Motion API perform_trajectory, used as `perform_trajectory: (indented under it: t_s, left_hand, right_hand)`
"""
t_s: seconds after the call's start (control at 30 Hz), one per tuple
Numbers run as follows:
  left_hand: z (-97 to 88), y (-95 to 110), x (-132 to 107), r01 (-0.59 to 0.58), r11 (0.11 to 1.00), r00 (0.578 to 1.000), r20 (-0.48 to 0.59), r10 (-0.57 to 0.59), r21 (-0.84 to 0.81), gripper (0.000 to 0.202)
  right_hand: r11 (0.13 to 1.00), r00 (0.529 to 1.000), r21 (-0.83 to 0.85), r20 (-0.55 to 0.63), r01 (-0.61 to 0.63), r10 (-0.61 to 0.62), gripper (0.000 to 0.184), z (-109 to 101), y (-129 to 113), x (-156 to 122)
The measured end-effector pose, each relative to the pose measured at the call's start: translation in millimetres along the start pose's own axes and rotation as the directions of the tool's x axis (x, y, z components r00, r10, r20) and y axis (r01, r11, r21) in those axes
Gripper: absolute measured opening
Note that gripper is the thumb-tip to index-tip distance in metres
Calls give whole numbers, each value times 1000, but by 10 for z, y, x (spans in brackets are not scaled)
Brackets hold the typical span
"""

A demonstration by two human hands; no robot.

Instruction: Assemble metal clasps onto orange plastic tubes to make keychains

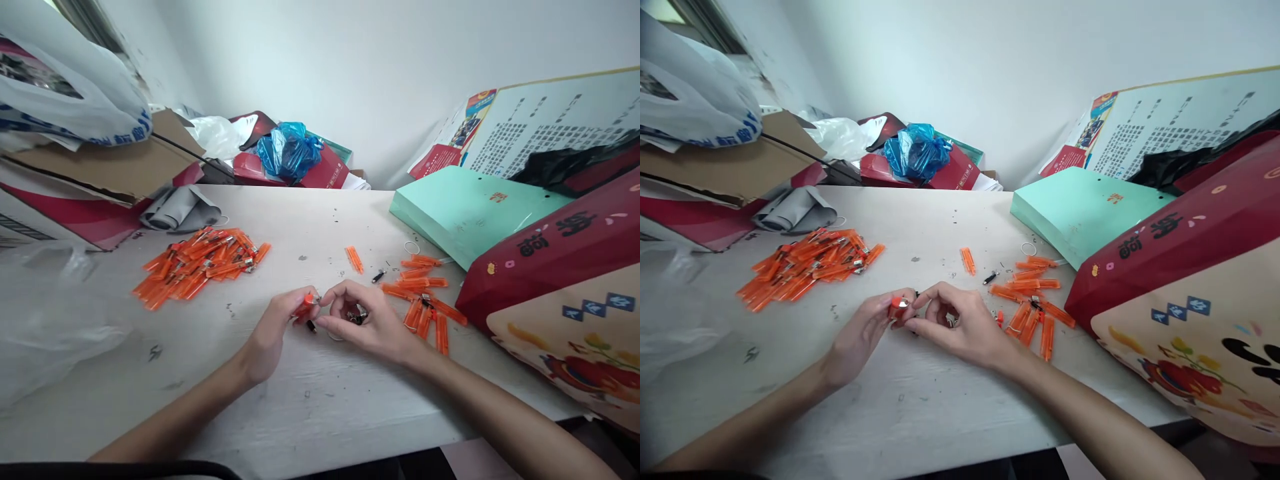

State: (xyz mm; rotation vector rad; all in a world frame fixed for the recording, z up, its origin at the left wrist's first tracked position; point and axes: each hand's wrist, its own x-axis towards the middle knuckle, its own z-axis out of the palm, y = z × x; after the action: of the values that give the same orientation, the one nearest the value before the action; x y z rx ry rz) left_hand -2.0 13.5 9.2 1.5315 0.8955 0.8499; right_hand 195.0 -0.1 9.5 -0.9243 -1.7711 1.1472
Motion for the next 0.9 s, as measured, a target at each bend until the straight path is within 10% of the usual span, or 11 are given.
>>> perform_trajectory:
  t_s: [0.37, 0.6, 0.8, 0.9]
  left_hand:
    - [-33, 30, 56, 106, 968, 994, -13, -112, -228, 42]
    - [-28, -33, 67, 151, 952, 986, -28, -164, -266, 46]
    - [-224, 64, 131, 18, 996, 982, -185, -35, -92, 29]
    - [-509, 133, 186, -44, 972, 915, -382, 131, 229, 29]
  right_hand:
    - [967, 988, -247, -120, 68, -101, 17, -88, 110, 55]
    - [741, 938, -672, -243, 20, -246, 15, -505, 336, 191]
    - [639, 998, -767, -69, -62, 14, 31, -650, 537, 199]
    - [635, 998, -770, -54, -62, 33, 27, -628, 532, 189]
